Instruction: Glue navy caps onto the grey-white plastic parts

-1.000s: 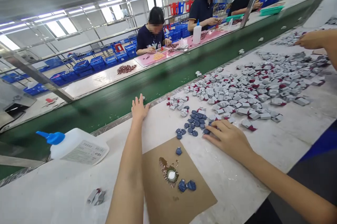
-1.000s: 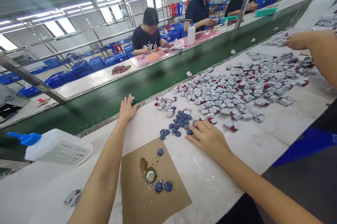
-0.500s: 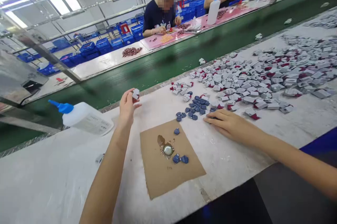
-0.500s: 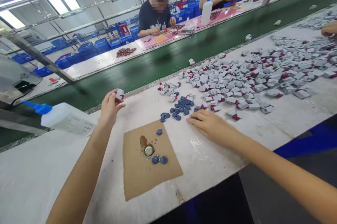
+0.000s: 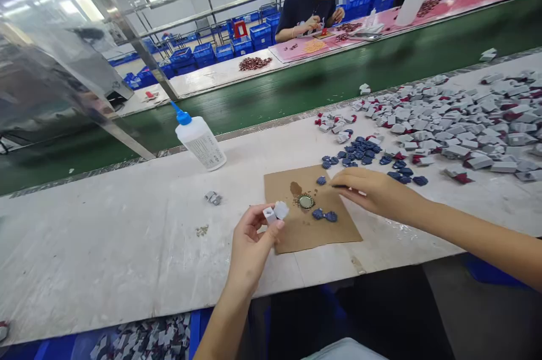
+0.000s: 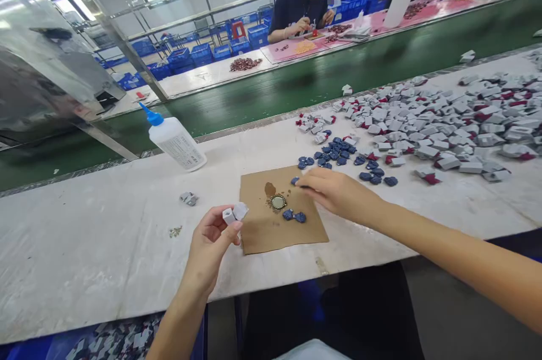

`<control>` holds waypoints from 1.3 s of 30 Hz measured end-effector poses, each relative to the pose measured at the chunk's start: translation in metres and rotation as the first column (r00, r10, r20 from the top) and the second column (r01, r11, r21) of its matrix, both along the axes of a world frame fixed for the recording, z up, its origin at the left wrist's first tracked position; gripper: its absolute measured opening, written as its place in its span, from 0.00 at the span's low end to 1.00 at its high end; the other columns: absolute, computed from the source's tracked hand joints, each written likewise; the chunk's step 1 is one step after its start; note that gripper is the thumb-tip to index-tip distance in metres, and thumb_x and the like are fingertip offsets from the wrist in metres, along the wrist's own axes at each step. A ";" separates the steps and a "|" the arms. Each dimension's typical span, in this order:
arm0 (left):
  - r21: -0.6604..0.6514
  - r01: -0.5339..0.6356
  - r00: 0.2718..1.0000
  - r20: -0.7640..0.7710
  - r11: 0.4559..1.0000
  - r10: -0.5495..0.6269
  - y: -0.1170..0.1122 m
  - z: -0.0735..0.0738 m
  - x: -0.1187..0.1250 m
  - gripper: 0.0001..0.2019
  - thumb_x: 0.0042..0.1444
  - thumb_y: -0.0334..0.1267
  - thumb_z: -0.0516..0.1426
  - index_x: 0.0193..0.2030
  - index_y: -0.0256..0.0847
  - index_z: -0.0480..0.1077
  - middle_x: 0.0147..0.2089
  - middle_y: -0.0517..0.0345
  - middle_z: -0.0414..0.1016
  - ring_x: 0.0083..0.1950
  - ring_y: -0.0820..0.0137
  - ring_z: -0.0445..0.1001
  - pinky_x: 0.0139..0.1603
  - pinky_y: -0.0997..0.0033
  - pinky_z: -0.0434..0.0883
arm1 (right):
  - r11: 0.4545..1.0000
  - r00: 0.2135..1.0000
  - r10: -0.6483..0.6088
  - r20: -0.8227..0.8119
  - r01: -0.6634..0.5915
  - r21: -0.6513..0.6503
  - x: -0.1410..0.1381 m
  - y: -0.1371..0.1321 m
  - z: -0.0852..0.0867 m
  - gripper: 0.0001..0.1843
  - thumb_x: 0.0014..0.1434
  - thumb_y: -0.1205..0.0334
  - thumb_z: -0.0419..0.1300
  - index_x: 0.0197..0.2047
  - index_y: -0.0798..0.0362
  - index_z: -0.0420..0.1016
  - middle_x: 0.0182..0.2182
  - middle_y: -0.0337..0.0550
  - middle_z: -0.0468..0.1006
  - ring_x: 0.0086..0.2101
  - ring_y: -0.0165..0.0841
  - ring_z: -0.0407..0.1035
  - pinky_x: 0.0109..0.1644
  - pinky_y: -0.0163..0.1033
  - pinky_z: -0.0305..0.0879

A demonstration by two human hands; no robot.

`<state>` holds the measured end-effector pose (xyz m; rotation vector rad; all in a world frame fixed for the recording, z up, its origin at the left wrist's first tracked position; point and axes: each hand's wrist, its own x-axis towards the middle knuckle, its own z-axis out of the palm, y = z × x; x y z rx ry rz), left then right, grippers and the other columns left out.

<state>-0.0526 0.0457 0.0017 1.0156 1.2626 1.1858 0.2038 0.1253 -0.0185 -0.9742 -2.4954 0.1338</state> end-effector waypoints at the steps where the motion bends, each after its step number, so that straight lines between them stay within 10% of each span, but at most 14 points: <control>1: 0.013 -0.012 1.000 0.005 1.000 0.012 -0.004 0.000 0.000 0.09 0.48 0.38 0.62 0.38 0.43 0.72 0.40 0.58 0.73 0.39 0.73 0.68 0.27 0.81 0.68 | 0.996 0.999 0.036 -0.035 -0.039 -0.084 -0.011 -0.002 0.005 0.14 0.62 0.65 0.46 0.44 0.52 0.71 0.38 0.48 0.75 0.38 0.35 0.70 0.38 0.38 0.67; 7: -0.035 -0.115 0.965 0.232 0.993 0.120 -0.024 -0.006 0.002 0.10 0.53 0.39 0.57 0.43 0.45 0.68 0.50 0.55 0.72 0.48 0.67 0.71 0.38 0.72 0.73 | 0.909 0.999 -0.033 0.018 0.038 -0.415 -0.054 -0.002 0.028 0.16 0.57 0.64 0.49 0.48 0.54 0.68 0.31 0.45 0.76 0.30 0.34 0.70 0.32 0.37 0.64; 10: -0.123 -0.056 0.922 0.374 0.991 0.098 -0.032 -0.009 -0.001 0.09 0.54 0.36 0.55 0.43 0.44 0.64 0.39 0.55 0.77 0.31 0.73 0.75 0.28 0.76 0.72 | 0.881 0.994 -0.021 0.108 0.070 -0.468 -0.063 0.001 0.033 0.14 0.56 0.65 0.49 0.43 0.56 0.70 0.31 0.46 0.75 0.28 0.34 0.69 0.30 0.36 0.62; 14: -0.161 -0.040 0.853 0.509 0.986 0.118 -0.039 -0.011 -0.007 0.07 0.57 0.37 0.49 0.43 0.42 0.64 0.36 0.52 0.77 0.26 0.75 0.70 0.19 0.80 0.67 | 0.902 0.984 0.035 0.173 0.043 -0.429 -0.066 0.002 0.029 0.16 0.58 0.66 0.46 0.41 0.55 0.73 0.34 0.47 0.74 0.27 0.32 0.68 0.29 0.35 0.59; 23: -0.253 -0.163 0.825 0.496 0.954 0.273 -0.040 -0.015 -0.004 0.22 0.49 0.33 0.62 0.51 0.45 0.65 0.48 0.54 0.76 0.53 0.68 0.71 0.48 0.73 0.71 | 0.975 0.950 -0.047 0.307 0.111 -0.194 -0.067 -0.001 0.011 0.09 0.54 0.69 0.50 0.37 0.55 0.69 0.29 0.43 0.73 0.22 0.29 0.63 0.24 0.33 0.53; 28: -0.227 -0.198 0.839 0.463 0.954 0.284 -0.036 -0.024 -0.001 0.15 0.45 0.35 0.64 0.43 0.43 0.74 0.45 0.58 0.77 0.48 0.73 0.72 0.48 0.78 0.69 | 0.982 0.907 0.018 0.420 0.064 -0.179 -0.071 0.003 0.008 0.07 0.55 0.70 0.51 0.34 0.56 0.70 0.30 0.45 0.73 0.28 0.34 0.68 0.26 0.35 0.54; 39: -0.239 -0.197 0.825 0.484 0.951 0.292 -0.039 -0.013 0.015 0.11 0.40 0.35 0.66 0.34 0.40 0.75 0.32 0.60 0.78 0.33 0.78 0.73 0.34 0.82 0.70 | 0.871 0.955 0.024 -0.295 -0.165 -0.462 -0.087 -0.054 0.075 0.07 0.57 0.64 0.54 0.37 0.53 0.71 0.27 0.40 0.74 0.24 0.27 0.66 0.26 0.32 0.62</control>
